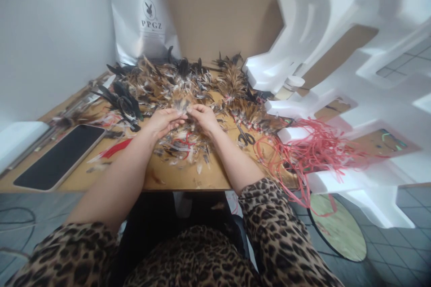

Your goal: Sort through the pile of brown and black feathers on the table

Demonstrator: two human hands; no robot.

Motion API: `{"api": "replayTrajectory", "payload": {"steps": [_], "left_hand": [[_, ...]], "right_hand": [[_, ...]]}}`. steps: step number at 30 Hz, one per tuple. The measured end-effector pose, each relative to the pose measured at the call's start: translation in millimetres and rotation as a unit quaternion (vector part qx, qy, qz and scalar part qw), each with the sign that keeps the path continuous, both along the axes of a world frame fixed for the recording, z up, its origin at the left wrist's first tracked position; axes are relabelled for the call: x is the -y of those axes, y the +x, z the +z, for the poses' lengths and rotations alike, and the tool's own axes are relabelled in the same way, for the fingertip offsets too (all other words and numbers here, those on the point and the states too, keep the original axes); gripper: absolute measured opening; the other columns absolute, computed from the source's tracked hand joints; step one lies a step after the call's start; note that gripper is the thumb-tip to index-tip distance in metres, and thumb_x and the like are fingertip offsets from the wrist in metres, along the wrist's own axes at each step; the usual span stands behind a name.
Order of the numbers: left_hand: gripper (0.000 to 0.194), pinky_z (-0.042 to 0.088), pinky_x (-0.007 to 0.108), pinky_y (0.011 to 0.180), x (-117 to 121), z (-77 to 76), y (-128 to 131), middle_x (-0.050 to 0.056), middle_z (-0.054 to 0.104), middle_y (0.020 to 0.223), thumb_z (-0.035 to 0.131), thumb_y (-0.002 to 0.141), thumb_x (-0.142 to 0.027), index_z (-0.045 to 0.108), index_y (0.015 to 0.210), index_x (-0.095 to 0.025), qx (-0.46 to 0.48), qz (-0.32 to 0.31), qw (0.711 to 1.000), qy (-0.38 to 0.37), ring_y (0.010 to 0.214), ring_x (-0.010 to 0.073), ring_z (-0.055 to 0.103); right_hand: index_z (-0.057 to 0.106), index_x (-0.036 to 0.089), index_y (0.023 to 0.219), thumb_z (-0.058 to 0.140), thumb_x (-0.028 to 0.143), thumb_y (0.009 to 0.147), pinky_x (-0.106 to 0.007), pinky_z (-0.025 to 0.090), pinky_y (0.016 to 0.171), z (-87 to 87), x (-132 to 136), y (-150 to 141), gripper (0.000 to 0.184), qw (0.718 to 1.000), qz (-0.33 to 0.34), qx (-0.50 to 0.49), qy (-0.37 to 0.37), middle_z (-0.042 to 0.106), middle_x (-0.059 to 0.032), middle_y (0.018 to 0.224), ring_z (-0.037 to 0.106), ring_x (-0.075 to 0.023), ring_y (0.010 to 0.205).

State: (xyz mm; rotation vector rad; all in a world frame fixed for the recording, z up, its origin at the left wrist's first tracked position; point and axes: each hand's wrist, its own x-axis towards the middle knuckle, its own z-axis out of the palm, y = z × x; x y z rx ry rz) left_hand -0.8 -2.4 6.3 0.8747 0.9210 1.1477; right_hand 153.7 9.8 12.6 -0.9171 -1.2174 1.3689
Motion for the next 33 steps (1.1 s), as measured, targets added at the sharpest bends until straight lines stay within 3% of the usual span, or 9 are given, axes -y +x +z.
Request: {"api": "replayTrajectory", "payload": {"steps": [8, 14, 19, 24, 27, 30, 33], "left_hand": [[0.007, 0.048, 0.013, 0.049, 1, -1.6, 0, 0.009, 0.069, 0.068, 0.070, 0.067, -0.012, 0.069, 0.072, -0.007, -0.020, -0.017, 1.000, 0.010, 0.052, 0.0071, 0.061], [0.005, 0.048, 0.012, 0.049, 0, -1.1, 0, 0.007, 0.067, 0.062, 0.069, 0.068, -0.011, 0.066, 0.066, -0.007, -0.039, -0.021, 0.999, 0.008, 0.050, 0.0062, 0.059], [0.004, 0.048, 0.012, 0.047, 0, -0.5, -2, 0.012, 0.070, 0.078, 0.067, 0.069, -0.008, 0.068, 0.073, -0.006, -0.004, -0.020, 1.000, -0.024, 0.059, 0.0101, 0.065], [0.009, 0.048, 0.012, 0.046, 4, 2.0, 0, 0.016, 0.070, 0.085, 0.066, 0.069, -0.004, 0.069, 0.077, -0.005, 0.047, -0.068, 0.995, -0.054, 0.062, 0.0125, 0.067], [0.007, 0.050, 0.013, 0.048, 5, 0.8, 2, 0.014, 0.070, 0.078, 0.066, 0.069, -0.003, 0.069, 0.076, -0.005, 0.054, -0.082, 0.993, -0.058, 0.058, 0.0109, 0.065], [0.004, 0.051, 0.013, 0.051, 3, -1.1, 1, 0.011, 0.068, 0.068, 0.065, 0.070, -0.003, 0.069, 0.071, -0.004, 0.058, -0.062, 0.995, -0.048, 0.055, 0.0091, 0.063], [0.004, 0.050, 0.011, 0.051, 0, -0.9, 0, 0.009, 0.068, 0.067, 0.064, 0.071, -0.004, 0.068, 0.070, -0.005, 0.076, -0.029, 0.997, -0.017, 0.054, 0.0068, 0.062]], "right_hand": [[0.058, 0.014, 0.065, 0.072, 0.037, 0.058, -0.020, 0.033, 0.054, -6.3, -1, -4, 0.028, 0.999, 0.012, 0.014, 0.047, 0.053, 0.0060, 0.055, 0.041, -0.0042, 0.051], [0.057, 0.015, 0.067, 0.071, 0.045, 0.061, -0.019, 0.028, 0.046, -3.1, -4, 0, 0.033, 1.000, 0.005, -0.021, 0.018, 0.048, 0.0064, 0.050, 0.038, -0.0040, 0.045], [0.057, 0.016, 0.071, 0.064, 0.054, 0.066, -0.018, 0.033, 0.048, 5.4, -8, 9, 0.038, 0.995, -0.022, -0.090, 0.021, 0.048, 0.0052, 0.057, 0.040, -0.0037, 0.048], [0.057, 0.017, 0.070, 0.058, 0.058, 0.071, -0.018, 0.037, 0.053, 8.4, -2, 6, 0.041, 0.997, -0.052, -0.035, 0.053, 0.047, 0.0041, 0.059, 0.042, -0.0039, 0.052], [0.058, 0.016, 0.070, 0.057, 0.058, 0.071, -0.018, 0.038, 0.054, 8.9, 2, 1, 0.042, 0.997, -0.042, -0.014, 0.059, 0.049, 0.0032, 0.059, 0.043, -0.0042, 0.053], [0.059, 0.017, 0.075, 0.056, 0.057, 0.073, -0.018, 0.040, 0.055, 10.1, 3, 0, 0.040, 0.997, -0.037, -0.039, 0.062, 0.055, 0.0012, 0.067, 0.049, -0.0047, 0.056], [0.059, 0.018, 0.086, 0.056, 0.056, 0.073, -0.017, 0.039, 0.052, 9.4, -2, 5, 0.040, 0.990, -0.091, -0.094, 0.053, 0.060, -0.0008, 0.080, 0.053, -0.0054, 0.060]]}}
